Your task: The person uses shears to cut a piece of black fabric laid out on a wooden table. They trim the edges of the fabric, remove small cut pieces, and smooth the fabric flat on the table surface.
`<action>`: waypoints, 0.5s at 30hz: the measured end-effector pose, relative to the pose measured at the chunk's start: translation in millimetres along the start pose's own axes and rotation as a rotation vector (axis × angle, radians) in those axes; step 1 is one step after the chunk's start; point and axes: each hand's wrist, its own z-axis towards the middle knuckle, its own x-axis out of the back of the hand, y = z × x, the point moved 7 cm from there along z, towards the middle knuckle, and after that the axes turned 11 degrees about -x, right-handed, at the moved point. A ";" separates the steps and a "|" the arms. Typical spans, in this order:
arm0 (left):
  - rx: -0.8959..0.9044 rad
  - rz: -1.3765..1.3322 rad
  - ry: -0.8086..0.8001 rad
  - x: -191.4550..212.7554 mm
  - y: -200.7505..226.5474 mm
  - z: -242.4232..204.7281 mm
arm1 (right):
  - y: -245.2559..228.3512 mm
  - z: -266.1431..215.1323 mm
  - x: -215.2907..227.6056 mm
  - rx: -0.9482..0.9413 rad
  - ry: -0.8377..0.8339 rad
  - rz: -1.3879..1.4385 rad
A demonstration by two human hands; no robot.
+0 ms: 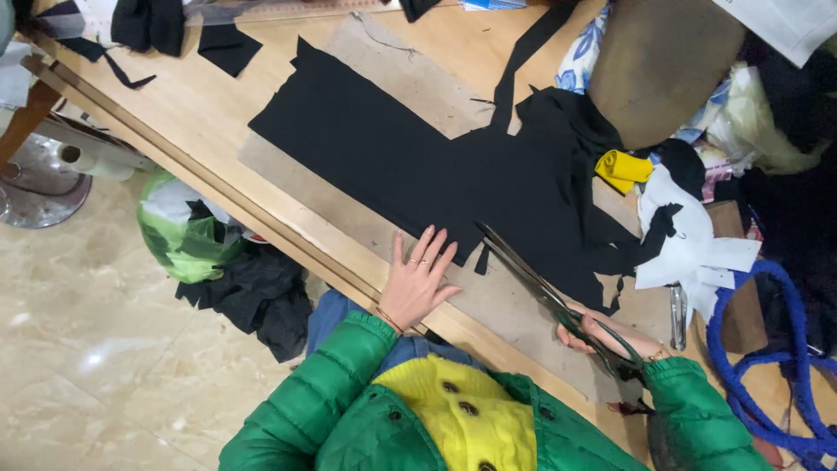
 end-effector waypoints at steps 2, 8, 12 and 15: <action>-0.008 -0.001 0.002 -4.2 0.4 0.1 | 25.6 6.0 10.7 -0.020 0.009 -0.003; -0.012 0.010 -0.009 -9.1 0.4 0.1 | 14.8 8.5 22.5 -0.010 -0.010 -0.002; 0.004 0.029 -0.019 -13.9 -0.6 -1.6 | -11.5 2.4 19.9 -0.043 -0.050 -0.033; -0.006 0.035 -0.022 -13.4 0.3 -1.2 | -27.0 -0.5 17.2 -0.088 -0.042 -0.058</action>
